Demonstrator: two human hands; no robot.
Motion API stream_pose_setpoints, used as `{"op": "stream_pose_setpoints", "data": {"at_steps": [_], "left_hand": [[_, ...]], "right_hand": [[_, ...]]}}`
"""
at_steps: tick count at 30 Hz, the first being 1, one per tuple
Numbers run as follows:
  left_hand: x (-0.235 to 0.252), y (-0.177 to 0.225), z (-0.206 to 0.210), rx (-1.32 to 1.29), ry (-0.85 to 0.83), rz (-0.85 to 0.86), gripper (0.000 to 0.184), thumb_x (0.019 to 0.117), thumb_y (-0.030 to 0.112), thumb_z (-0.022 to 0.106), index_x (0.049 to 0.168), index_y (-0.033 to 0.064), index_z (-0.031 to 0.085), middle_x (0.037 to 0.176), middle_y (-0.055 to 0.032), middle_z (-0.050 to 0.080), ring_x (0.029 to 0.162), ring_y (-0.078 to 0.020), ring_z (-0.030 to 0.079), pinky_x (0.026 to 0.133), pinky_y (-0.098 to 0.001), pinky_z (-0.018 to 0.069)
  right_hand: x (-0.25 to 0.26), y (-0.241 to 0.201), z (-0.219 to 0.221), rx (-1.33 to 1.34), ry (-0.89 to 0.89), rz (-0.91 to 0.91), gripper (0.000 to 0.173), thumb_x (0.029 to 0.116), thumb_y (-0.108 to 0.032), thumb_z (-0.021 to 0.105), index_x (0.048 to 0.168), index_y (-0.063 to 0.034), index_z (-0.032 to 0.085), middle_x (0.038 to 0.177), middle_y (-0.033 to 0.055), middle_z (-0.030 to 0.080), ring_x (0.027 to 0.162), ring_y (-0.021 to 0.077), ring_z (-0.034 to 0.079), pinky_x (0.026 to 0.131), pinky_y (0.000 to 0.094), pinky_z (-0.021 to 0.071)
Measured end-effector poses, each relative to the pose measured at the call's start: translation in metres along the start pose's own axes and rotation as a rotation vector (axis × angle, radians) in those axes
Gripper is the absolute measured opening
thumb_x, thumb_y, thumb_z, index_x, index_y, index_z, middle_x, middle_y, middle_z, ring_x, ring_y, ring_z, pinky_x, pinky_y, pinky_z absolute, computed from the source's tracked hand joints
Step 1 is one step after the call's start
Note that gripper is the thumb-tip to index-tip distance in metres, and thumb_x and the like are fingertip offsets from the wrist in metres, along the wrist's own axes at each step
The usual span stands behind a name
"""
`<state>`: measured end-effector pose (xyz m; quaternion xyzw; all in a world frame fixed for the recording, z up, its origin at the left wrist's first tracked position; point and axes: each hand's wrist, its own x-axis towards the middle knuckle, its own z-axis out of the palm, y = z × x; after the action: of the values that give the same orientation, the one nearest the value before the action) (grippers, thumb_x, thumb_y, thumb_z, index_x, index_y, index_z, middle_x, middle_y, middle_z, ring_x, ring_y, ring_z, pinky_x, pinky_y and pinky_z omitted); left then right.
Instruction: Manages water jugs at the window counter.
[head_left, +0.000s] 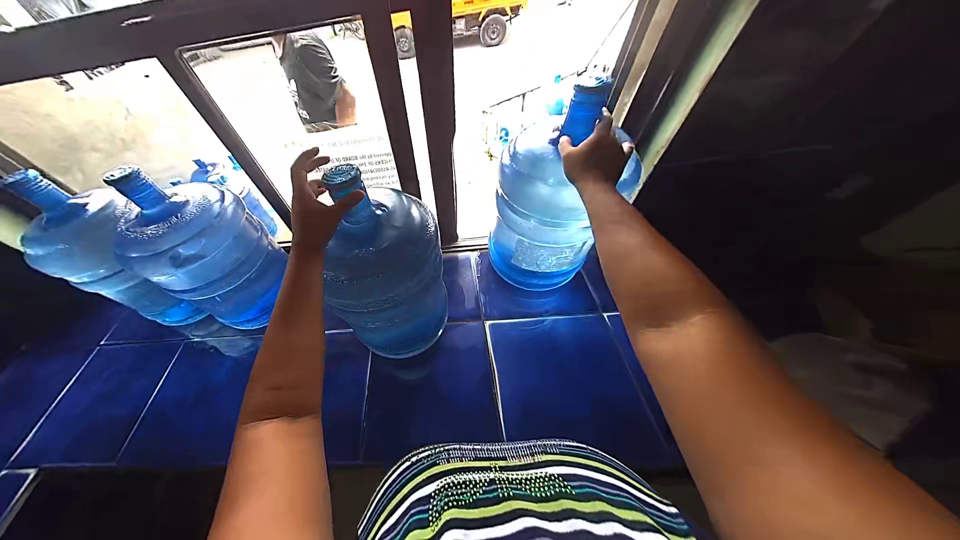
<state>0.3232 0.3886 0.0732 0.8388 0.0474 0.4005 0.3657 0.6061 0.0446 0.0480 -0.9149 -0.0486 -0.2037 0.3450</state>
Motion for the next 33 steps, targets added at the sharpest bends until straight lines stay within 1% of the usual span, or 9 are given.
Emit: {"op": "stream_pose_setpoints", "data": {"at_steps": [2,4,9,13,18,21,25,28,33], "left_hand": [[-0.007,0.003,0.004,0.221,0.075,0.213,0.067,0.0885,0.029,0.077,0.139,-0.0062,0.051,0.141,-0.0271,0.054,0.124,-0.0318,0.059,0.102,-0.0421,0.0503],[-0.011,0.002,0.006,0.373,0.110,0.335,0.051,0.0950,0.035,0.071,0.129,-0.0018,0.062,0.136,-0.0273,0.058,0.129,-0.0353,0.056,0.108,-0.0438,0.0466],[-0.019,0.033,0.013,0.684,0.154,0.242,0.042,0.0970,0.036,0.064,0.123,0.0029,0.069,0.143,-0.0254,0.054,0.129,-0.0423,0.053,0.110,-0.0530,0.0411],[-0.020,0.066,0.034,0.758,0.061,0.056,0.049,0.0952,0.026,0.067,0.134,-0.0029,0.058,0.143,-0.0256,0.054,0.135,-0.0417,0.050,0.114,-0.0535,0.0385],[-0.020,0.076,0.048,0.854,0.062,-0.016,0.049,0.0959,0.025,0.063,0.136,-0.0031,0.058,0.139,-0.0254,0.057,0.133,-0.0407,0.053,0.111,-0.0542,0.0409],[-0.024,0.071,0.047,0.872,0.058,0.008,0.050,0.0952,0.021,0.063,0.139,-0.0027,0.055,0.143,-0.0257,0.055,0.137,-0.0410,0.049,0.115,-0.0543,0.0378],[-0.024,0.068,0.050,0.906,0.082,-0.007,0.051,0.0951,0.023,0.063,0.141,0.0018,0.055,0.149,-0.0259,0.049,0.140,-0.0436,0.044,0.115,-0.0605,0.0318],[-0.029,0.057,0.057,0.899,0.176,-0.039,0.056,0.0924,0.025,0.064,0.146,0.0099,0.052,0.155,-0.0272,0.041,0.144,-0.0468,0.037,0.117,-0.0629,0.0270],[-0.035,0.049,0.060,0.885,0.224,-0.002,0.069,0.0891,0.026,0.068,0.152,0.0093,0.044,0.156,-0.0297,0.037,0.144,-0.0497,0.035,0.117,-0.0638,0.0263]], "right_hand": [[-0.003,0.002,0.000,0.036,0.024,-0.045,0.081,0.0928,-0.041,0.062,0.157,-0.0017,0.033,0.145,0.0209,0.057,0.138,0.0364,0.052,0.118,0.0605,0.0264],[-0.008,0.002,-0.001,0.092,0.071,-0.104,0.084,0.0904,-0.036,0.066,0.158,-0.0026,0.030,0.149,0.0202,0.054,0.139,0.0369,0.050,0.117,0.0621,0.0276],[-0.009,0.010,0.003,0.143,0.153,-0.241,0.090,0.0828,-0.032,0.071,0.159,-0.0064,0.031,0.157,0.0176,0.044,0.146,0.0371,0.041,0.116,0.0669,0.0255],[-0.012,0.016,0.003,0.162,0.172,-0.354,0.090,0.0796,-0.029,0.074,0.158,-0.0086,0.035,0.166,0.0161,0.030,0.154,0.0395,0.025,0.117,0.0723,0.0161],[-0.010,0.023,0.009,0.158,0.196,-0.454,0.080,0.0807,-0.028,0.072,0.154,-0.0136,0.044,0.164,0.0162,0.036,0.152,0.0405,0.030,0.116,0.0722,0.0184],[-0.009,0.025,0.012,0.187,0.213,-0.483,0.080,0.0796,-0.027,0.074,0.153,-0.0138,0.045,0.164,0.0162,0.034,0.152,0.0408,0.031,0.115,0.0738,0.0199],[-0.008,0.024,0.010,0.184,0.193,-0.488,0.085,0.0773,-0.026,0.075,0.155,-0.0145,0.043,0.168,0.0127,0.029,0.155,0.0405,0.022,0.115,0.0761,0.0157],[-0.006,0.023,0.012,0.166,0.189,-0.492,0.087,0.0763,-0.027,0.076,0.156,-0.0157,0.042,0.169,0.0111,0.028,0.155,0.0394,0.024,0.115,0.0755,0.0153],[-0.008,0.024,0.017,0.157,0.204,-0.505,0.084,0.0767,-0.026,0.076,0.155,-0.0165,0.045,0.168,0.0108,0.029,0.154,0.0387,0.027,0.114,0.0755,0.0168]]}}
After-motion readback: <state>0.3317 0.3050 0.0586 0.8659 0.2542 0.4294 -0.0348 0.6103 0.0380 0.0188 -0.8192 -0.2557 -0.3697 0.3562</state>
